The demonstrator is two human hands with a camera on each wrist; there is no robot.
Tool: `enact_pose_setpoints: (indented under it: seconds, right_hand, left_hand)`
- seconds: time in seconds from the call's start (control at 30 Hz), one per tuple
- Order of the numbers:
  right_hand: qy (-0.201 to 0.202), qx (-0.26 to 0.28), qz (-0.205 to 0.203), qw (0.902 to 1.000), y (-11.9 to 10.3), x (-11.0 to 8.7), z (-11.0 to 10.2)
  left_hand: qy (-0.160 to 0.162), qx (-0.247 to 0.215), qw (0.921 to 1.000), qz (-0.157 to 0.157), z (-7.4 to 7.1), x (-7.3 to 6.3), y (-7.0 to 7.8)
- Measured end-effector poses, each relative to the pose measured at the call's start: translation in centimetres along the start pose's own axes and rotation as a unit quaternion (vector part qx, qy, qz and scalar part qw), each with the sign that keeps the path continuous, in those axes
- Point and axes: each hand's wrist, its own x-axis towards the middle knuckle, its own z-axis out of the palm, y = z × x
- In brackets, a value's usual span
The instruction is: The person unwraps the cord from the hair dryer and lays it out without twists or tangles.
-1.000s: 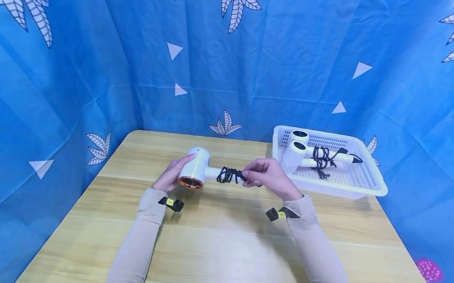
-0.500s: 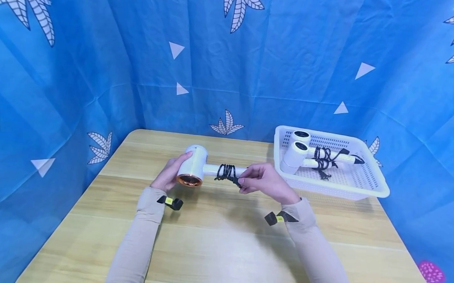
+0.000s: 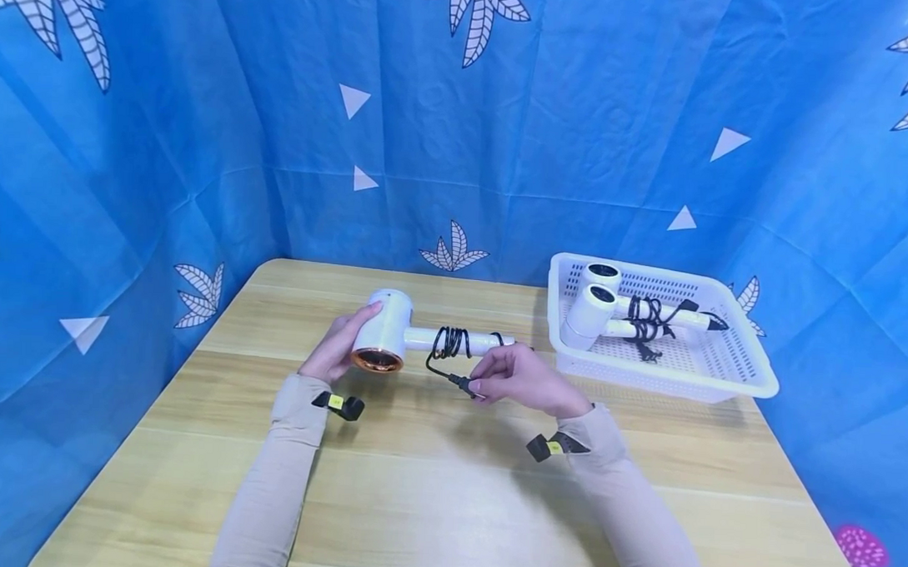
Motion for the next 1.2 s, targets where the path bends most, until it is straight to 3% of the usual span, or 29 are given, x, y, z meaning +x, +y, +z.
enact_pose_setpoints:
  seconds: [0.37, 0.87, 1.2]
  right_hand:
    - [-0.016, -0.042, 0.006, 0.999, 1.4, 0.5, 0.4]
    - [-0.049, -0.018, 0.009, 0.9986, 3.4, 1.0, -0.7]
    - [0.019, -0.024, 0.04, 0.9987, 4.3, 0.5, -2.7]
  left_hand:
    - [-0.003, -0.008, 0.9999, 0.009, -0.2, 0.3, -0.4]
    - [0.001, -0.029, 0.9995, 0.014, -0.4, -0.1, 0.0]
    - [-0.016, -0.032, 0.9993, 0.015, -0.3, -0.1, 0.2]
